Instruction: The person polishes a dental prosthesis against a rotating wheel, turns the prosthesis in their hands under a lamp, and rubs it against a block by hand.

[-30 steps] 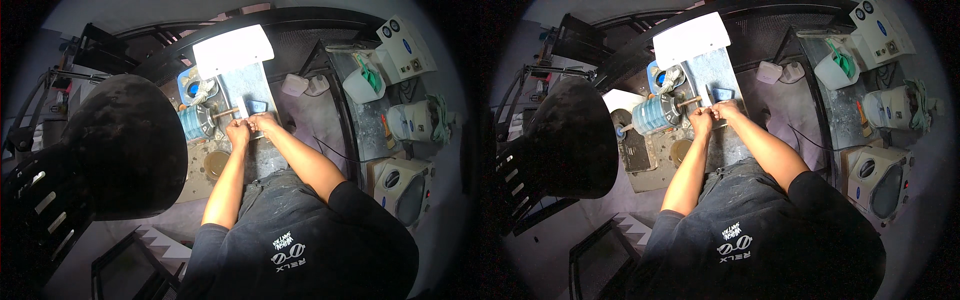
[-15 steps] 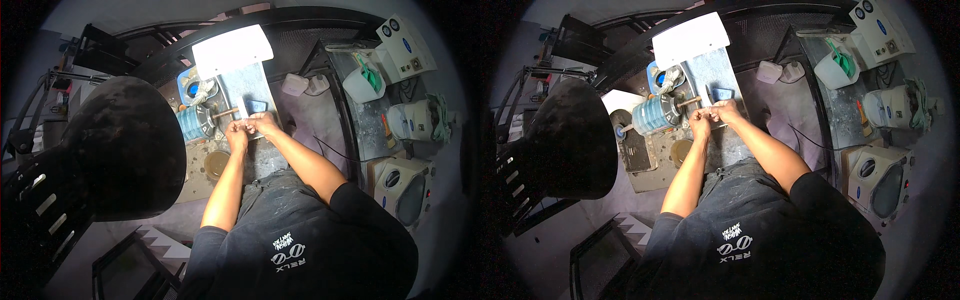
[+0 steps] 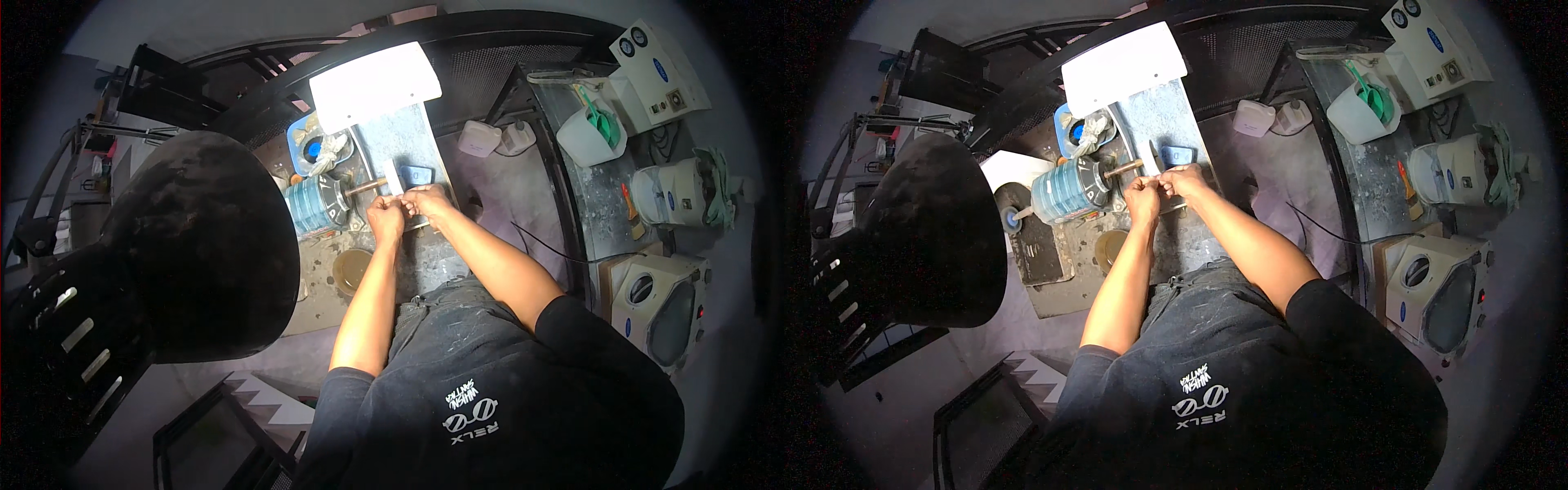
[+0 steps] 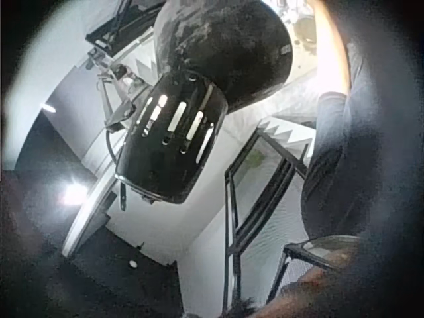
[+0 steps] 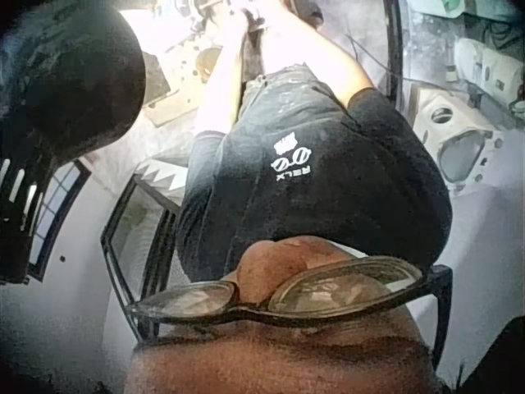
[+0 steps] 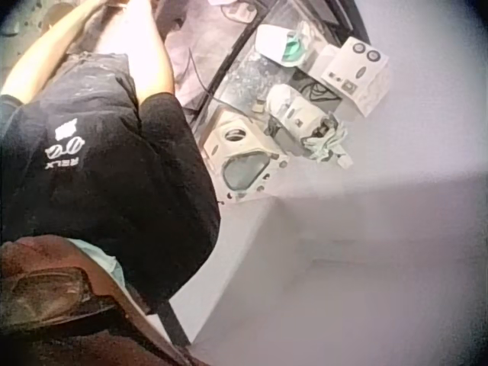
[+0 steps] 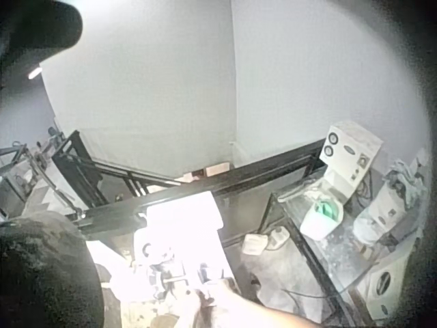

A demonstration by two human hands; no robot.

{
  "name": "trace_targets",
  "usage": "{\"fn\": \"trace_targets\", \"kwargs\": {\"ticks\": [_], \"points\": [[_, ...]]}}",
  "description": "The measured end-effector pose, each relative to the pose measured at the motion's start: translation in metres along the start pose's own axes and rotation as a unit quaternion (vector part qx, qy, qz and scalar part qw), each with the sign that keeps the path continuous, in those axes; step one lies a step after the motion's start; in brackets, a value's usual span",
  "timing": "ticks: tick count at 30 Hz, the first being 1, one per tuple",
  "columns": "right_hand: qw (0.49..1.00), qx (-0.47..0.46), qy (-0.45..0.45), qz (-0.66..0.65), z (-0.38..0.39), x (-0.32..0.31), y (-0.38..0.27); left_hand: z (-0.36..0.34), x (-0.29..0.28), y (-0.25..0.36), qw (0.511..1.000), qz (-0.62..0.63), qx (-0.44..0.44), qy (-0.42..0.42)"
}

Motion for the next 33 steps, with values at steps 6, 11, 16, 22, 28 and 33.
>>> {"fn": "trace_targets", "kwargs": {"ticks": [6,11,16,22,28,33], "points": [[0.999,0.032,0.005,-0.008,-0.004,0.002,-0.001,-0.007,-0.001,-0.003,0.999,0.024,-0.035,-0.011],[1.000,0.018,-0.005,0.008,-0.004,0.001,0.002,-0.002,-0.004,0.005,0.999,0.002,-0.038,-0.012],[0.999,0.037,-0.004,-0.026,-0.007,0.000,0.003,-0.009,0.001,0.004,0.999,-0.014,-0.039,-0.010],[1.000,0.017,-0.005,0.003,-0.002,0.004,-0.001,-0.007,-0.007,0.002,0.998,0.015,-0.053,-0.028],[0.999,-0.043,-0.032,0.001,0.004,0.004,0.004,0.010,-0.008,0.007,0.995,0.088,-0.011,-0.040],[0.997,-0.055,-0.032,-0.031,0.002,0.003,0.007,0.007,-0.009,0.003,0.996,0.068,0.033,-0.039]]}}
Point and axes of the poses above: each hand's wrist, its own z-axis away from the middle knuckle, its own x-axis out of the palm, y = z × x, the point moved 1 cm from there along -z, towards the middle knuckle, and after that the axes turned 5 degrees about y, right-handed, at the moved point
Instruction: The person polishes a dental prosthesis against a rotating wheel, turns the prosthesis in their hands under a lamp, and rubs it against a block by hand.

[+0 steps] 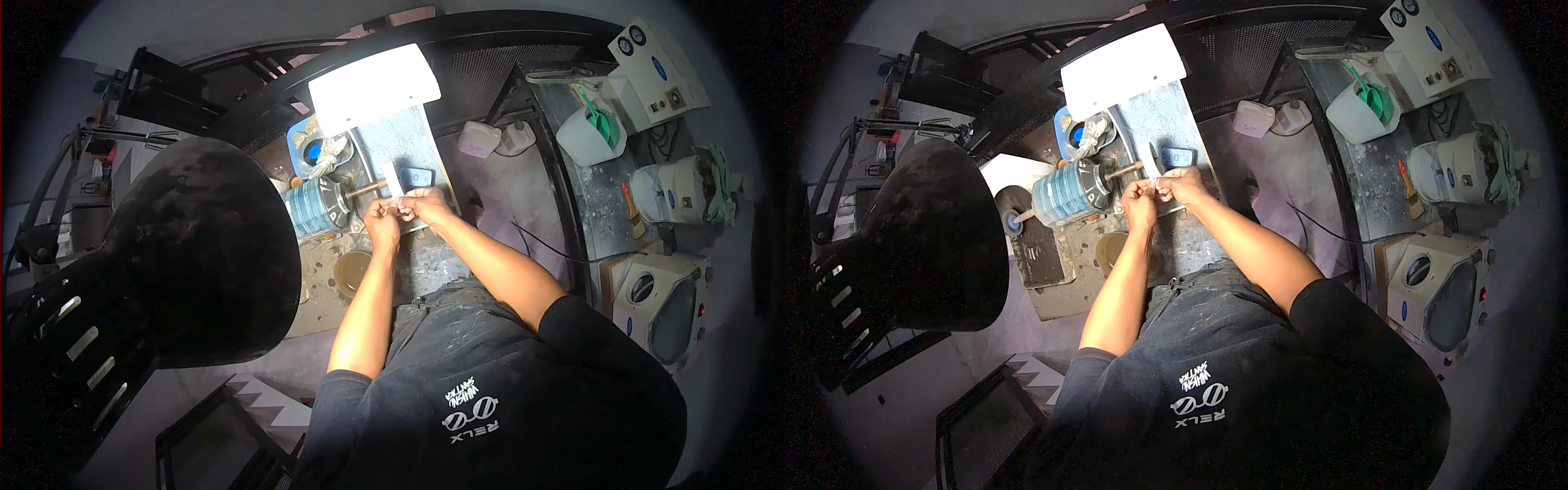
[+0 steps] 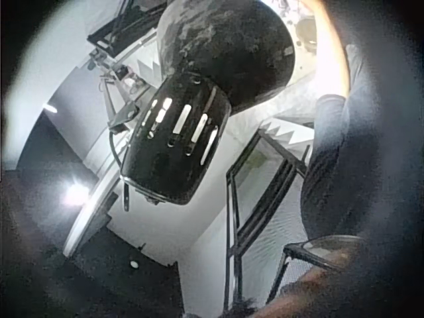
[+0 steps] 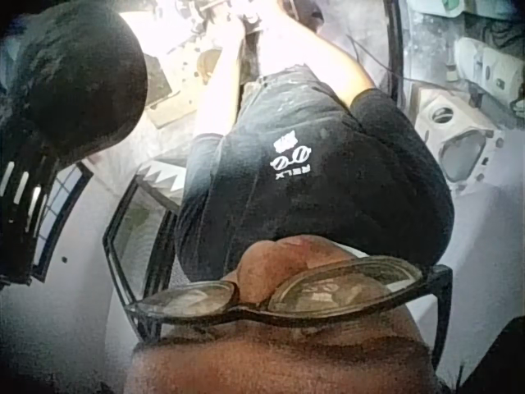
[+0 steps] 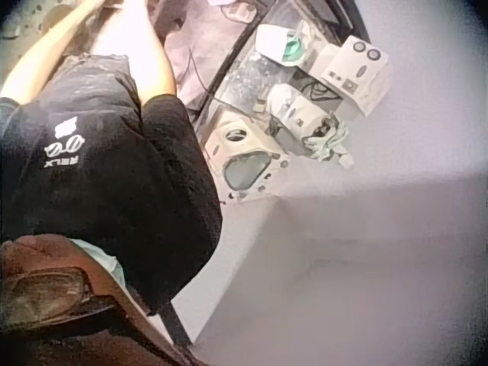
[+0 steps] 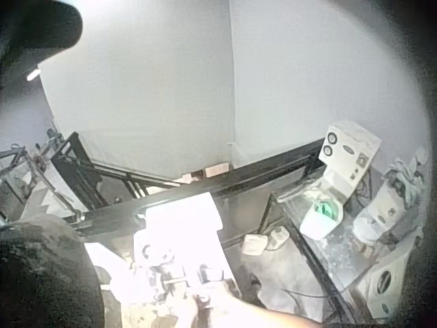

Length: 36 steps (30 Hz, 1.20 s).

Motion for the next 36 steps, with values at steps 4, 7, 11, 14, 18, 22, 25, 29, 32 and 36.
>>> {"fn": "trace_targets", "kwargs": {"ticks": [4,7,11,14,18,22,25,29,32,36], "points": [[0.999,0.025,0.028,0.012,-0.001,-0.001,-0.001,0.001,0.007,0.009,0.998,-0.059,-0.031,0.018],[0.998,0.053,0.031,0.000,-0.005,-0.005,-0.002,-0.001,0.011,0.012,0.995,-0.090,-0.040,0.021],[0.996,0.084,0.017,0.004,-0.008,-0.001,-0.003,-0.008,0.006,0.008,0.996,-0.054,-0.066,0.010],[0.998,0.063,0.016,0.004,-0.008,-0.001,0.000,-0.005,0.005,0.011,0.997,-0.058,-0.050,0.002],[1.000,0.020,0.013,0.008,-0.002,0.004,0.001,-0.007,0.000,0.009,0.998,-0.064,-0.027,0.002],[0.999,0.030,0.021,0.009,0.000,0.008,-0.001,-0.017,-0.008,-0.003,0.997,-0.074,-0.019,-0.002],[1.000,0.023,0.016,0.014,-0.002,0.006,0.001,-0.012,-0.006,0.000,0.997,-0.075,0.006,-0.006],[1.000,0.017,-0.003,-0.017,-0.002,0.003,0.004,-0.006,-0.002,0.008,0.997,-0.069,0.022,-0.008],[0.999,0.023,0.027,0.009,-0.004,0.001,0.005,-0.008,-0.001,0.004,0.994,-0.108,-0.003,0.009],[0.998,0.045,0.036,0.017,-0.004,0.000,0.001,-0.014,0.000,-0.005,0.990,-0.141,0.011,0.022]]}}
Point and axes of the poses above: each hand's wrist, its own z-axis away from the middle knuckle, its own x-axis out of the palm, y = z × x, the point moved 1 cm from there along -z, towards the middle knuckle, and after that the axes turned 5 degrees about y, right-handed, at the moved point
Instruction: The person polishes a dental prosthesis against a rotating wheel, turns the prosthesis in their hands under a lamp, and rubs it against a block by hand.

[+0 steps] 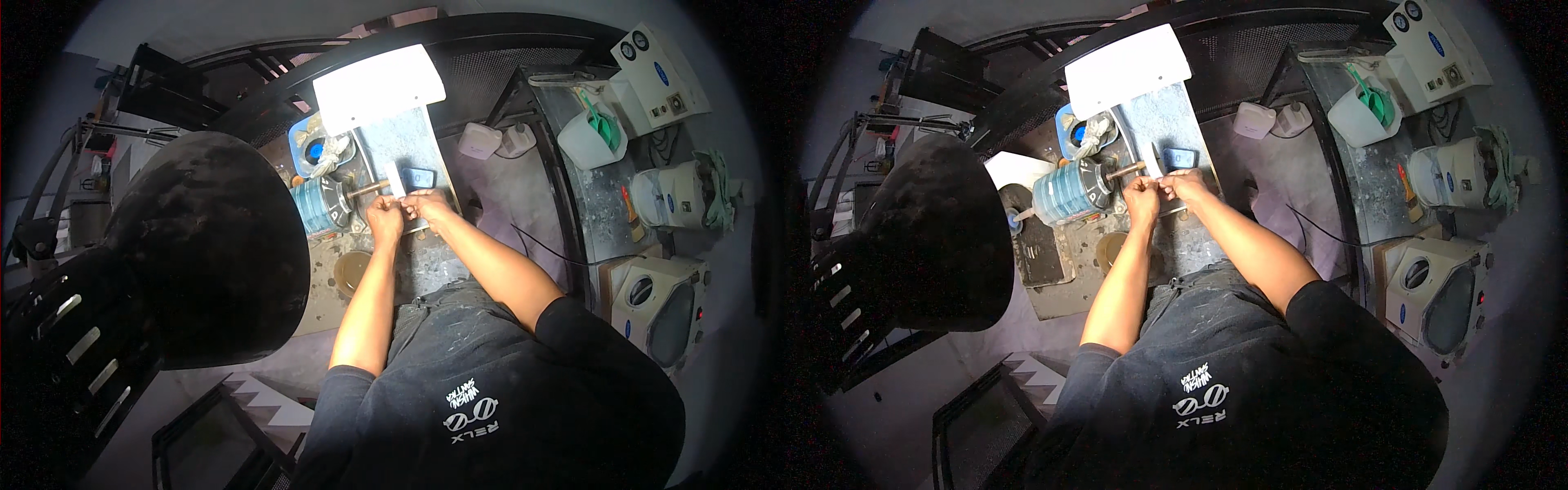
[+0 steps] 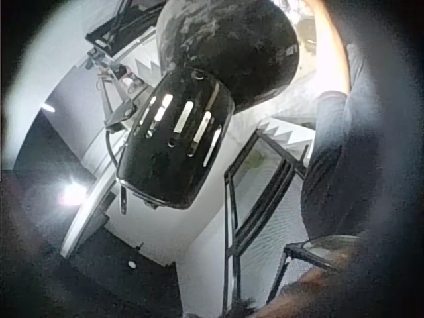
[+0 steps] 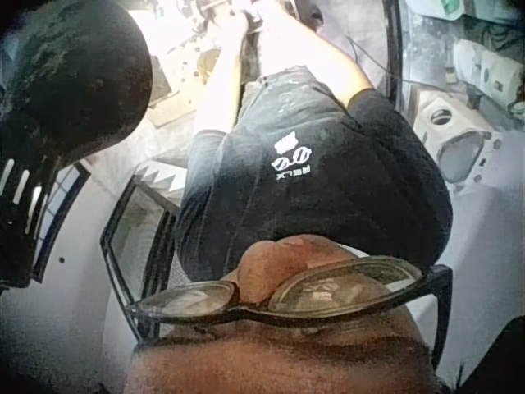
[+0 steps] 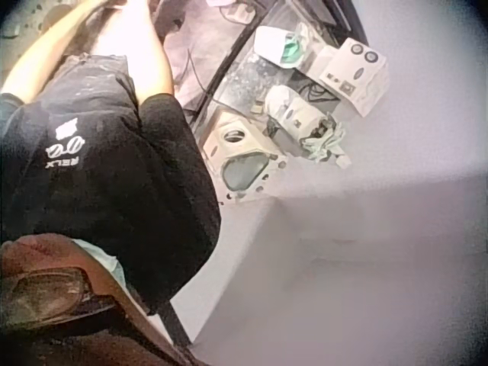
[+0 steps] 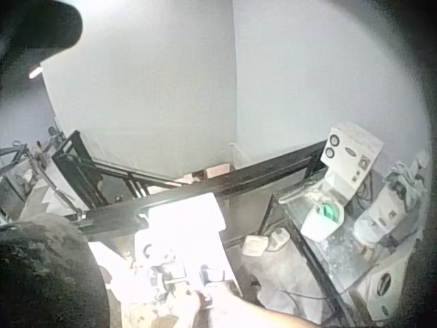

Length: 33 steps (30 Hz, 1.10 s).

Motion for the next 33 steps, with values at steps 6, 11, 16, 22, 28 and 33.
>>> {"fn": "trace_targets", "kwargs": {"ticks": [6,11,16,22,28,33], "points": [[0.999,0.034,0.007,-0.002,-0.004,-0.003,-0.004,0.003,0.005,0.004,0.994,0.081,-0.069,-0.013],[0.999,0.016,-0.032,-0.007,0.000,0.000,-0.005,0.004,0.000,0.004,0.987,0.118,-0.106,-0.017],[0.999,0.046,-0.011,-0.025,0.002,0.000,-0.010,0.001,0.004,0.010,0.985,0.122,-0.118,-0.019],[0.997,0.062,-0.027,-0.040,-0.005,-0.006,-0.007,0.003,0.007,0.015,0.984,0.112,-0.134,-0.020],[0.999,-0.024,-0.016,0.041,0.010,0.004,-0.009,0.013,-0.002,0.009,0.983,0.169,-0.077,-0.010],[0.999,-0.032,-0.013,-0.013,0.012,0.002,-0.006,0.016,-0.004,0.010,0.994,0.105,-0.030,-0.010]]}}
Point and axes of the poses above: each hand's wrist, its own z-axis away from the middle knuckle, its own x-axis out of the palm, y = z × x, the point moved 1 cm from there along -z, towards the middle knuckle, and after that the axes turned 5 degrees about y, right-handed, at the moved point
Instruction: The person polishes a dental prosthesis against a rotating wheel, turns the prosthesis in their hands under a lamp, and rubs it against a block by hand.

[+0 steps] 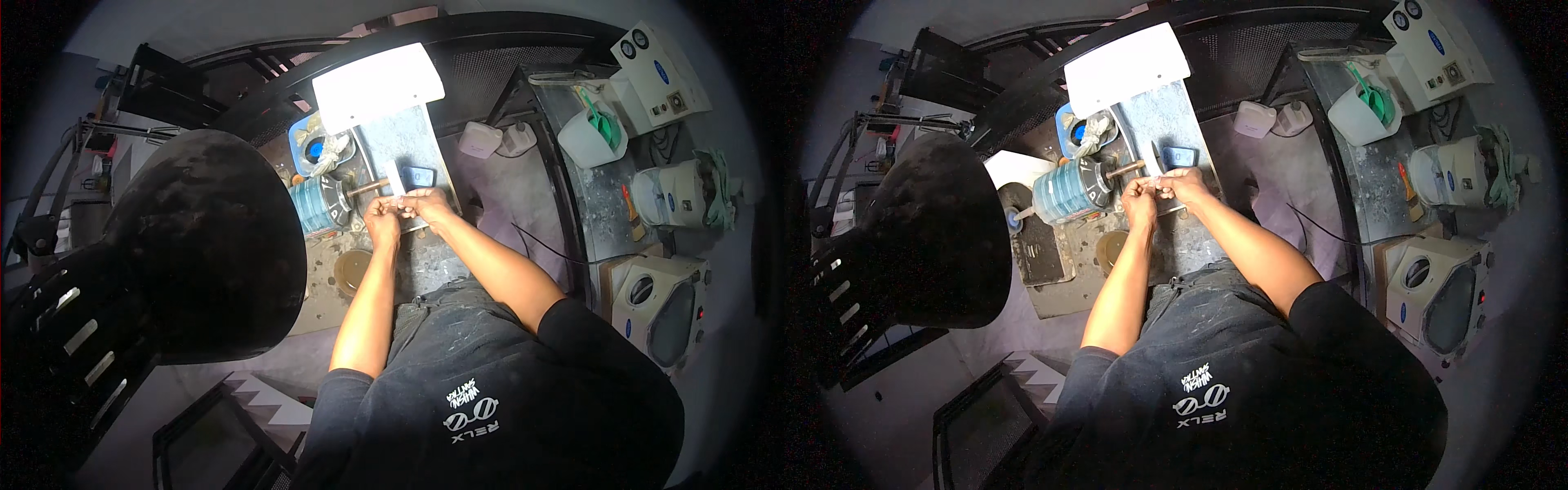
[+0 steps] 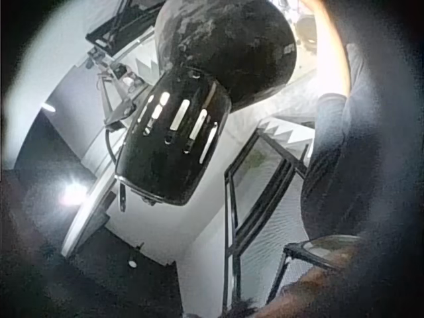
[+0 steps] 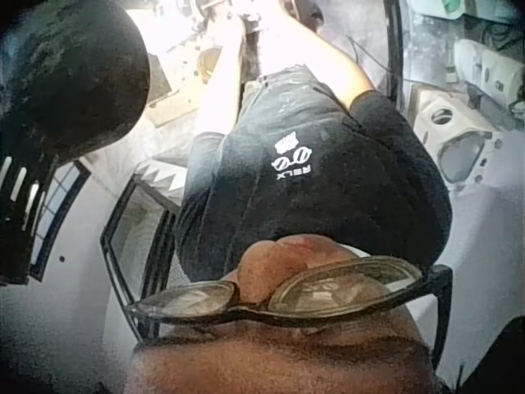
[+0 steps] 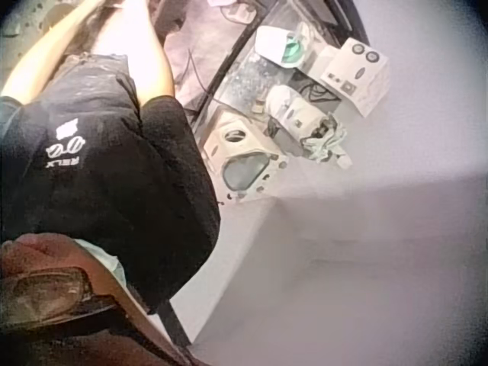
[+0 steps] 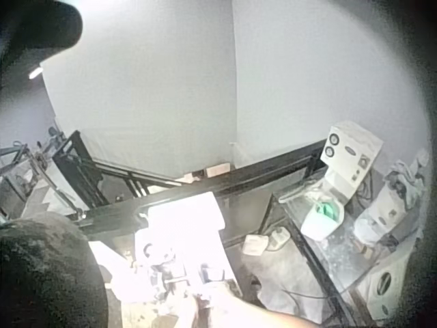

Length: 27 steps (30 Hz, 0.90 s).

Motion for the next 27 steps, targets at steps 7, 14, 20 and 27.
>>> {"fn": "trace_targets", "kwargs": {"ticks": [7,14,20,27], "points": [[1.000,0.007,-0.003,0.024,0.001,-0.003,-0.003,-0.003,-0.001,-0.016,0.999,-0.011,0.034,0.007],[0.999,0.012,0.009,0.028,-0.007,-0.007,-0.001,0.003,0.005,-0.009,1.000,0.018,-0.012,0.009],[0.999,0.009,0.016,0.036,-0.007,-0.006,-0.004,0.009,0.011,0.006,0.999,0.025,-0.022,0.029],[0.998,0.048,0.031,0.041,-0.014,-0.007,-0.001,-0.001,0.015,0.007,0.999,-0.005,-0.035,0.033]]}}
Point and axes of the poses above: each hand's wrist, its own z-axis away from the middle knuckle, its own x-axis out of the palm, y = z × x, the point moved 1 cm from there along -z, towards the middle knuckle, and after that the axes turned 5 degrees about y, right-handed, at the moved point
